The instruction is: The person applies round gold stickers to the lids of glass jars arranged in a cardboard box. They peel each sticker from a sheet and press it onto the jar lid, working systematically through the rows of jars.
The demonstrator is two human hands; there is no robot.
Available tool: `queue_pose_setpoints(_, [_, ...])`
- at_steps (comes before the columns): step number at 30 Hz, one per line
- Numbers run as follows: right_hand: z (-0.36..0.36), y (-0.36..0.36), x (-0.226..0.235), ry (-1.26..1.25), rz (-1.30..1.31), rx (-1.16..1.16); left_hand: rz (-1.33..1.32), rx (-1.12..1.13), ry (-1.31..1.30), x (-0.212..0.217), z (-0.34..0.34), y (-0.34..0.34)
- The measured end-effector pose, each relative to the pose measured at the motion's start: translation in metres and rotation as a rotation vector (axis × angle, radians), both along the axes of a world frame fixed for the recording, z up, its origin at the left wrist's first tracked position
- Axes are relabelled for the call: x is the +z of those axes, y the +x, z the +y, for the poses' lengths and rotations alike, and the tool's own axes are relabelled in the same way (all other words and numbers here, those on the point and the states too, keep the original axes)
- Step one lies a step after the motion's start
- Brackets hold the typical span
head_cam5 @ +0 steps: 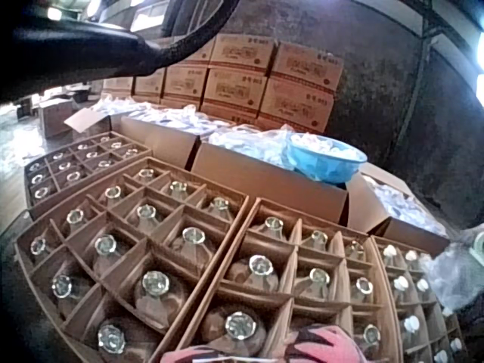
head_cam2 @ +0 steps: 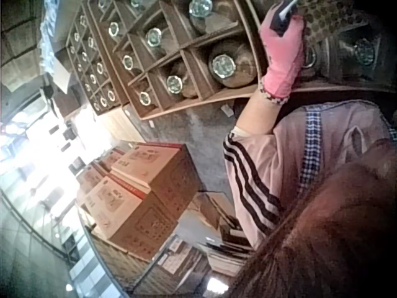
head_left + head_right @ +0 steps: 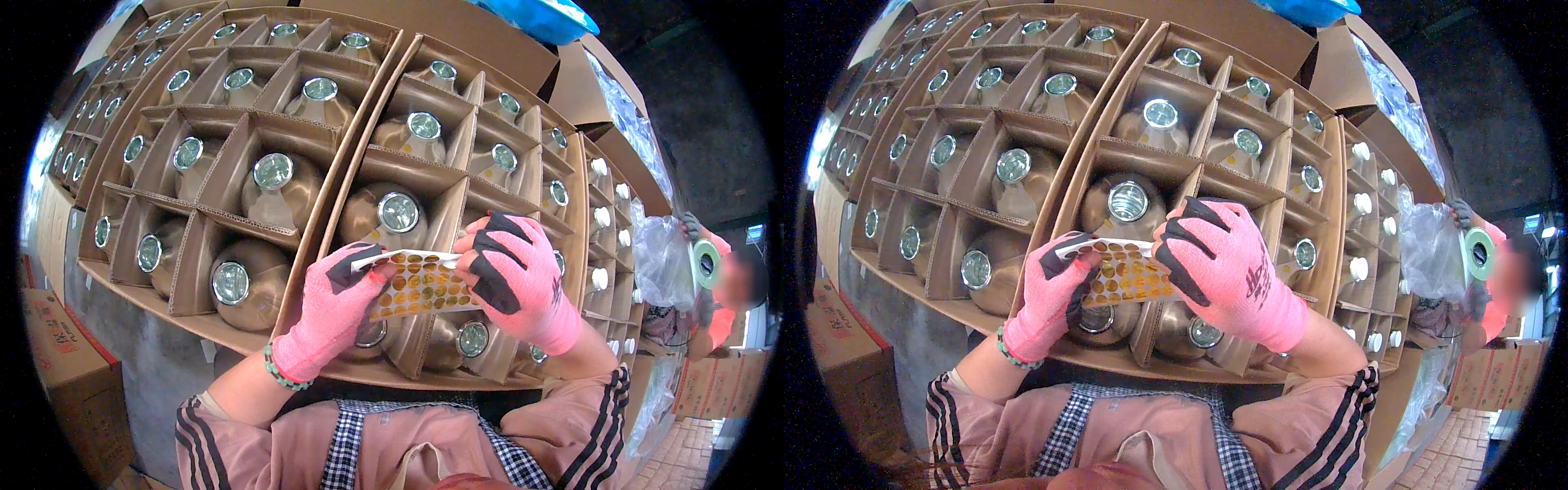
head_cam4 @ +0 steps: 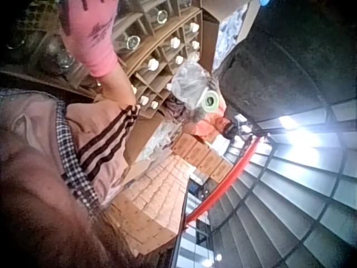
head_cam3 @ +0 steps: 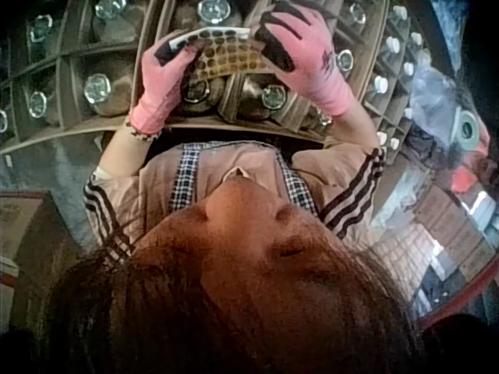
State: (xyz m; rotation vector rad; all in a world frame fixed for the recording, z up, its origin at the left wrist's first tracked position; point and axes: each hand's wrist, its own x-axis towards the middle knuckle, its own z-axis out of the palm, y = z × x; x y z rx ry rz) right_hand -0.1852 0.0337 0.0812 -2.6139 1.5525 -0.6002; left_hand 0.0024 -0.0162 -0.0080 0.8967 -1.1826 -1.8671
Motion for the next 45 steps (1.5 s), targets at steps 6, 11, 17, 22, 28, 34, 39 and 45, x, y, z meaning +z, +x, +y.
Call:
queue_pose_setpoints(6, [-0.028, -0.014, 0.014, -0.053, -0.295, -0.069, 0.000, -0.019, 0.062, 0.002, 0.000, 0.002])
queue_pose_setpoints(11, [-0.153, -0.087, -0.006, 0.023, -0.425, -0.378, -0.018, -0.043, 0.031, 0.000, 0.001, 0.000])
queue_pose_setpoints(17, [-0.261, -0.124, -0.053, 0.219, 0.189, -0.634, -0.087, -0.052, -0.072, 0.001, 0.000, -0.002])
queue_pose_setpoints(22, [-0.299, -0.119, -0.084, 0.343, 0.471, -0.626, -0.113, -0.150, 0.044, 0.004, -0.004, 0.003])
queue_pose_setpoints(28, [-0.308, -0.097, -0.089, 0.347, 0.791, -0.587, -0.096, -0.061, 0.033, -0.001, -0.001, 0.006])
queue_pose_setpoints(34, [-0.296, -0.092, -0.078, 0.060, 0.775, -0.596, -0.050, -0.064, 0.104, 0.006, -0.003, 0.007])
queue_pose_setpoints(39, [-0.262, -0.098, -0.026, -0.175, 0.349, -0.689, -0.039, -0.086, -0.008, 0.004, -0.003, 0.007])
queue_pose_setpoints(45, [-0.135, -0.020, 0.024, -0.202, -0.219, -0.378, 0.043, -0.133, -0.569, 0.000, 0.026, 0.036])
